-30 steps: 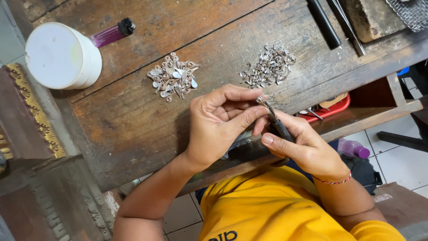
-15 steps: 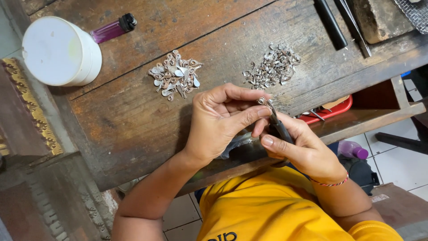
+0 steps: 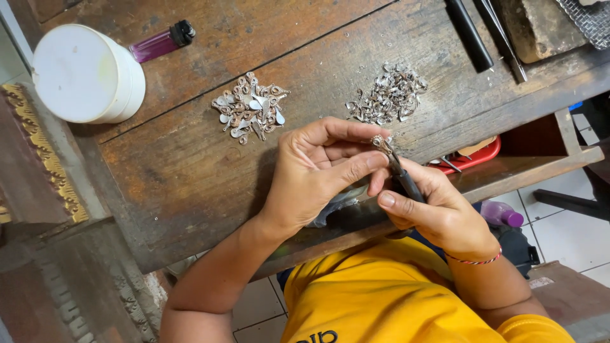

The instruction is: The person uses pliers to trim small metal pieces on a wooden workbench. They repeatedly pick up individual pieces, clip edges with the pliers, and place the trimmed pieces into a pile. The process continues throughout the clip with consistent hand movements and tool use.

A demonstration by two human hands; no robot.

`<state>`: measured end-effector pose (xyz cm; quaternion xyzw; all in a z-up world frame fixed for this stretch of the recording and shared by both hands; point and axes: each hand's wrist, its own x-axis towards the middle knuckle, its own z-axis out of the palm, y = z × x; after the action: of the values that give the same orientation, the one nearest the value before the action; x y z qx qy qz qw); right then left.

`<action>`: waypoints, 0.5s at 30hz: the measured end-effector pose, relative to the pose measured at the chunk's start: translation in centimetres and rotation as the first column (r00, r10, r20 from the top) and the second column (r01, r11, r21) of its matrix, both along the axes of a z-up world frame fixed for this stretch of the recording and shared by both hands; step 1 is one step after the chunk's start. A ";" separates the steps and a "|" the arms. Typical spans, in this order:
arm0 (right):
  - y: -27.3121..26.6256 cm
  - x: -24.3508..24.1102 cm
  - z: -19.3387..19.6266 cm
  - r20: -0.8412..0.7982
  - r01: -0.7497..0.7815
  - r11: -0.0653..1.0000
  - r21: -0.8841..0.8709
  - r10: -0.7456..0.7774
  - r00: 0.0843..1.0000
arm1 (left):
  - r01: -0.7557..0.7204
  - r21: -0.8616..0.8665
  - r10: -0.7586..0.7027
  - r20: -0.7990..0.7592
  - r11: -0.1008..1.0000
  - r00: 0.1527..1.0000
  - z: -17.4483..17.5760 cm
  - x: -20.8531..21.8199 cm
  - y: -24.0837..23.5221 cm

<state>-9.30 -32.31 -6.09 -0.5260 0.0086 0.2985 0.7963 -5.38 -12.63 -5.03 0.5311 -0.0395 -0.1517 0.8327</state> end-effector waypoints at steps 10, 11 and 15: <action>0.5 0.4 0.2 0.008 -0.040 0.998 -0.047 0.041 0.999 | -0.062 -0.051 0.063 0.013 0.997 0.998 -0.1 0.0 -0.2; 0.6 0.3 0.2 0.001 -0.028 0.999 -0.035 0.028 1.000 | -0.050 -0.088 0.051 0.012 0.995 0.999 -0.1 0.0 -0.3; 0.9 0.1 0.3 0.047 -0.001 0.999 -0.047 0.003 0.999 | -0.058 -0.158 0.059 0.002 0.986 0.998 -0.5 -0.1 -0.4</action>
<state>-9.18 -31.43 -5.77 -0.5515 -0.0037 0.2864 0.7835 -5.44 -13.07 -5.53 0.4648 -0.0387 -0.1220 0.8761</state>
